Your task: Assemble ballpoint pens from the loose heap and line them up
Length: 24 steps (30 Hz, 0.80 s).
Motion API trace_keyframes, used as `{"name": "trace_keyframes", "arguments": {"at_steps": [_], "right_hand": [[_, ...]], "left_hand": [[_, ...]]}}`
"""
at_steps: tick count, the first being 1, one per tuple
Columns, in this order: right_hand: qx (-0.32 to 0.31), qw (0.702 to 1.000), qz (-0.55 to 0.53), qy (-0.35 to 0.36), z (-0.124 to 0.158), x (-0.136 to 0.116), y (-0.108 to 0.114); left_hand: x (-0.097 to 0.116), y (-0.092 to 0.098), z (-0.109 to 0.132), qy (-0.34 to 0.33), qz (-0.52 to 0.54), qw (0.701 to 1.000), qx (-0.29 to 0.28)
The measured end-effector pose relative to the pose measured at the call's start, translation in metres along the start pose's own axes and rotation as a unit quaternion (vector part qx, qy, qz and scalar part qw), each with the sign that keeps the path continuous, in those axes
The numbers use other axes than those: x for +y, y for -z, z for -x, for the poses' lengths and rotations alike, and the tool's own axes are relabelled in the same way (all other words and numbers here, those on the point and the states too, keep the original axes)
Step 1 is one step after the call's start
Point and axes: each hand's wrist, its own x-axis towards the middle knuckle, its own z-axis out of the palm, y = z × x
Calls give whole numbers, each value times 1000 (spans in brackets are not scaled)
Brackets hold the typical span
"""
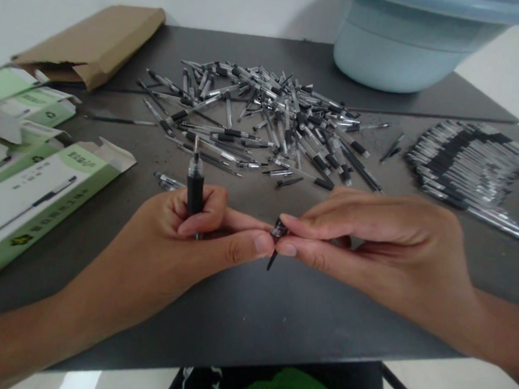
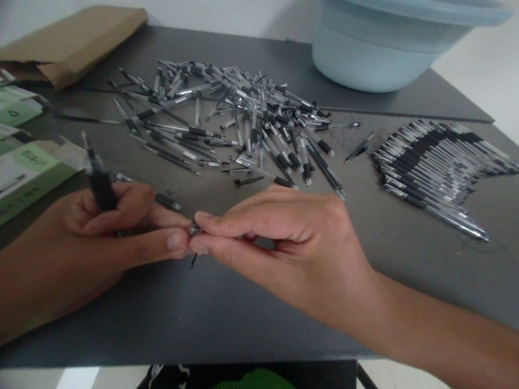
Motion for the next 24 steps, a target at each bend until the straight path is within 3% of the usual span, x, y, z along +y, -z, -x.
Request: {"name": "trace_keyframes", "arguments": {"at_steps": [8, 12, 18, 24], "right_hand": [[-11, 1000, 13, 4, -1, -1, 2], [-18, 999, -8, -26, -2, 1, 4], [-62, 996, 42, 45, -4, 2, 7], [-55, 997, 50, 27, -1, -3, 5]], "left_hand": [[8, -7, 1, -19, -19, 1000, 10], [9, -7, 1, -34, -38, 999, -1], [9, -8, 1, -45, -16, 999, -16], [5, -8, 2, -28, 31, 999, -31]]}}
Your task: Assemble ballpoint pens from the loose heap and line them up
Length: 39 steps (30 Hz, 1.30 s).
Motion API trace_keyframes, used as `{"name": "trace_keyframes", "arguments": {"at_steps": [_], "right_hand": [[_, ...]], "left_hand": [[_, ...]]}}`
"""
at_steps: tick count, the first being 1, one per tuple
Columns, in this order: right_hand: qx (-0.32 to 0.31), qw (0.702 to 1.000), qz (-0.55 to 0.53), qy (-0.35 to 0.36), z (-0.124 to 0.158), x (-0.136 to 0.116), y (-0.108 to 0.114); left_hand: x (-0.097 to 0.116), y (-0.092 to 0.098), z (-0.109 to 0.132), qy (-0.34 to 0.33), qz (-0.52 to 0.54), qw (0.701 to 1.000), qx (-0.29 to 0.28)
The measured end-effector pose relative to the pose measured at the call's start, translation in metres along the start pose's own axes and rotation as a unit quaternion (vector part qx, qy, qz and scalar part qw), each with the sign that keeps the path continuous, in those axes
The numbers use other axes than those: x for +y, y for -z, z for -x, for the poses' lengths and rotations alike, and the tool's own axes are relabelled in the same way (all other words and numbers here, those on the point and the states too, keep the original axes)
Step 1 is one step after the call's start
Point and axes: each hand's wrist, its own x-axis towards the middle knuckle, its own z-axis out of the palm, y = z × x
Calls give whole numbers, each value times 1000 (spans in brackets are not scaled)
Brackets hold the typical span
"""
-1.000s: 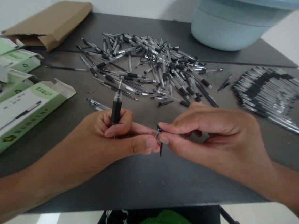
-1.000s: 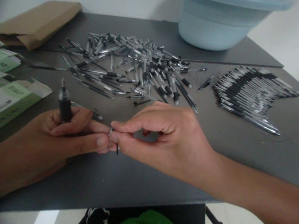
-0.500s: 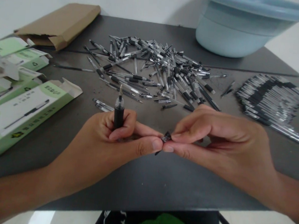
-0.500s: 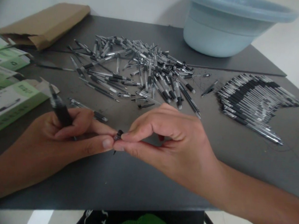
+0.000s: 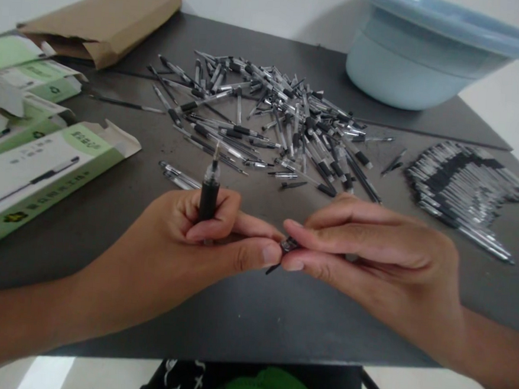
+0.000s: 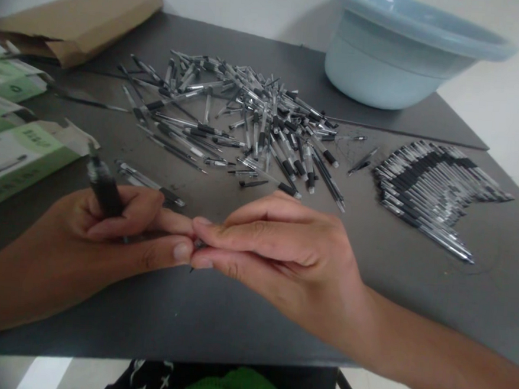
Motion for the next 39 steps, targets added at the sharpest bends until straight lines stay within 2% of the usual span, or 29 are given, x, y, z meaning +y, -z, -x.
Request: {"name": "trace_keyframes", "arguments": {"at_steps": [5, 10, 16, 22, 29, 39], "right_hand": [[13, 999, -29, 1, -1, -4, -1], [-1, 1000, -2, 0, -1, -5, 0], [1, 1000, 11, 16, 3, -1, -1], [-14, 999, 13, 30, 1, 0, -1], [1, 1000, -4, 12, 2, -1, -2], [-35, 998, 28, 46, 2, -3, 0]], "left_hand": [[0, -1, 3, 17, 32, 999, -23], [4, -1, 1, 26, 16, 999, -24], [0, 3, 1, 34, -3, 999, -37], [-1, 2, 2, 47, 38, 996, -60], [3, 2, 0, 30, 30, 998, -51], [6, 2, 4, 56, 72, 994, -56]]}}
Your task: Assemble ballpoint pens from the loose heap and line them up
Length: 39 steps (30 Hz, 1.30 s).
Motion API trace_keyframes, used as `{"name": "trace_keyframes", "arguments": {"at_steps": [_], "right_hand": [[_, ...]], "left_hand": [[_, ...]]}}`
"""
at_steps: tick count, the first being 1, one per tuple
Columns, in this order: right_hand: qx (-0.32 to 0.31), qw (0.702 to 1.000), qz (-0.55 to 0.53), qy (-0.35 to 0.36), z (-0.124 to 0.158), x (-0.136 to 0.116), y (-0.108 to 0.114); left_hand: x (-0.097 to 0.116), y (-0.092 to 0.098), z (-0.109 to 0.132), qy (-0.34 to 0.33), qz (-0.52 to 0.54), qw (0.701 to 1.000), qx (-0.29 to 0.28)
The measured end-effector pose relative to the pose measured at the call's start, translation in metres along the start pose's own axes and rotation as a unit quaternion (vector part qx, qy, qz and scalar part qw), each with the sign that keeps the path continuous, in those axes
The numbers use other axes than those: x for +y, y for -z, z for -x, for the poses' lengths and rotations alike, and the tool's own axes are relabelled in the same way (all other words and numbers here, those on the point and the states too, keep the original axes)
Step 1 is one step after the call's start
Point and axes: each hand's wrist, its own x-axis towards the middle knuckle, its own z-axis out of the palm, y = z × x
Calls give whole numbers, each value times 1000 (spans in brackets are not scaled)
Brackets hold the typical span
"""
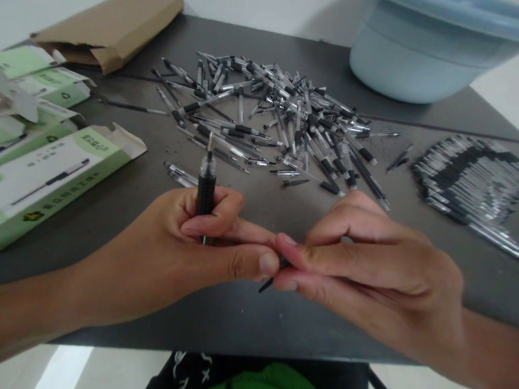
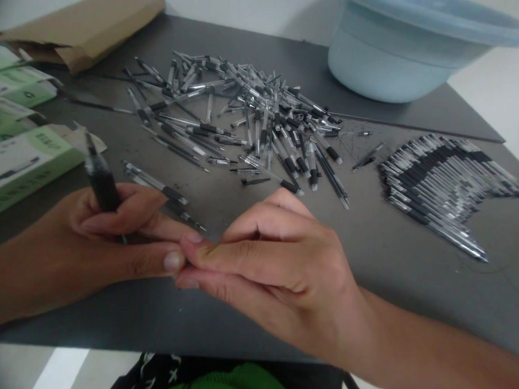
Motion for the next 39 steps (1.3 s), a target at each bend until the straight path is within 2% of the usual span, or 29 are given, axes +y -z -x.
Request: {"name": "trace_keyframes", "arguments": {"at_steps": [3, 9, 14, 18, 27, 32, 39], "right_hand": [[14, 999, 33, 23, 0, 3, -1], [64, 988, 122, 67, -3, 5, -7], [86, 976, 188, 71, -6, 2, -8], [81, 975, 186, 88, -9, 5, -11], [81, 985, 119, 98, -11, 11, -17], [55, 985, 127, 100, -10, 8, -10], [25, 978, 177, 107, -8, 6, -4]], "left_hand": [[-4, 1, -2, 2, 12, 1000, 5], [-8, -5, -4, 8, 153, 988, 25], [-10, -7, -8, -43, 167, 984, 55], [-13, -5, -9, -67, 168, 980, 77], [-14, -3, -8, -81, 179, 980, 35], [-13, -2, -7, -89, 197, 976, 4], [-15, -1, -6, -74, 183, 980, 2]]}}
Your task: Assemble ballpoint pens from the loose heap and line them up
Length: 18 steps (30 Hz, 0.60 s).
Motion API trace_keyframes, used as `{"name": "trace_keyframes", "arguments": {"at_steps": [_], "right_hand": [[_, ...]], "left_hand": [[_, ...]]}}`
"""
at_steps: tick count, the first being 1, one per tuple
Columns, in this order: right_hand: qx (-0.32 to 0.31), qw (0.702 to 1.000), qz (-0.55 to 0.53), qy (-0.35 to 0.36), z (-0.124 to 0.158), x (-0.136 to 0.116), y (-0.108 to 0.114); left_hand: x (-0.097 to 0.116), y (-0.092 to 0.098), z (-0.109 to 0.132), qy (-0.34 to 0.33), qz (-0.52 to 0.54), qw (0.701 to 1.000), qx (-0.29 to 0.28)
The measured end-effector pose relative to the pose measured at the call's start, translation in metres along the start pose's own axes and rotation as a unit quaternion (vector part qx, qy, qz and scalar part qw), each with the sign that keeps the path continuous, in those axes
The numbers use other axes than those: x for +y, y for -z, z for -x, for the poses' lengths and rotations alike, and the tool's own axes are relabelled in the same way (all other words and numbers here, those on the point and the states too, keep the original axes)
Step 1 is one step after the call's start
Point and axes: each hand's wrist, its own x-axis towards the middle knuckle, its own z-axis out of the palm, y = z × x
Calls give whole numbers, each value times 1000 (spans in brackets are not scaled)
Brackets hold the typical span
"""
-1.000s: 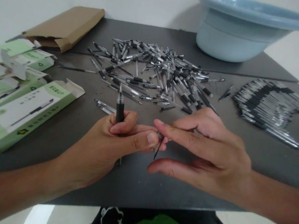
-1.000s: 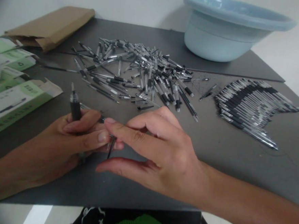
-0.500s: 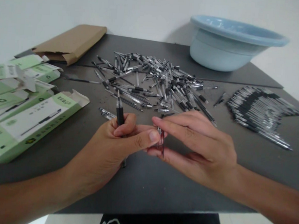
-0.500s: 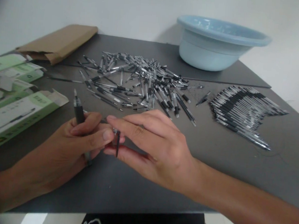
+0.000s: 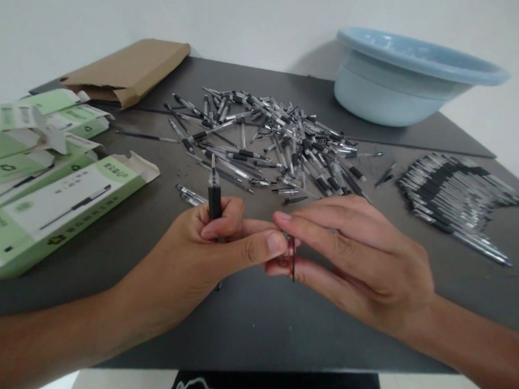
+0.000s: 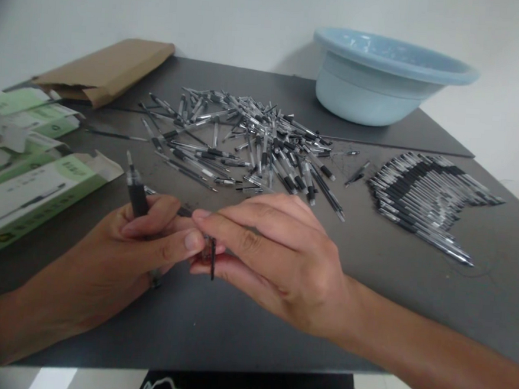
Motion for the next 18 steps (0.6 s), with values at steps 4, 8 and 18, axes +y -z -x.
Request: {"name": "trace_keyframes", "arguments": {"at_steps": [4, 8, 18], "right_hand": [[-13, 1000, 23, 12, 0, -2, 2], [-8, 999, 38, 18, 0, -3, 4], [27, 999, 3, 20, 0, 0, 2]], "left_hand": [[-1, 2, 0, -5, -21, 1000, 5], [-1, 4, 0, -11, -40, 999, -2], [8, -4, 0, -25, -82, 995, -46]]}}
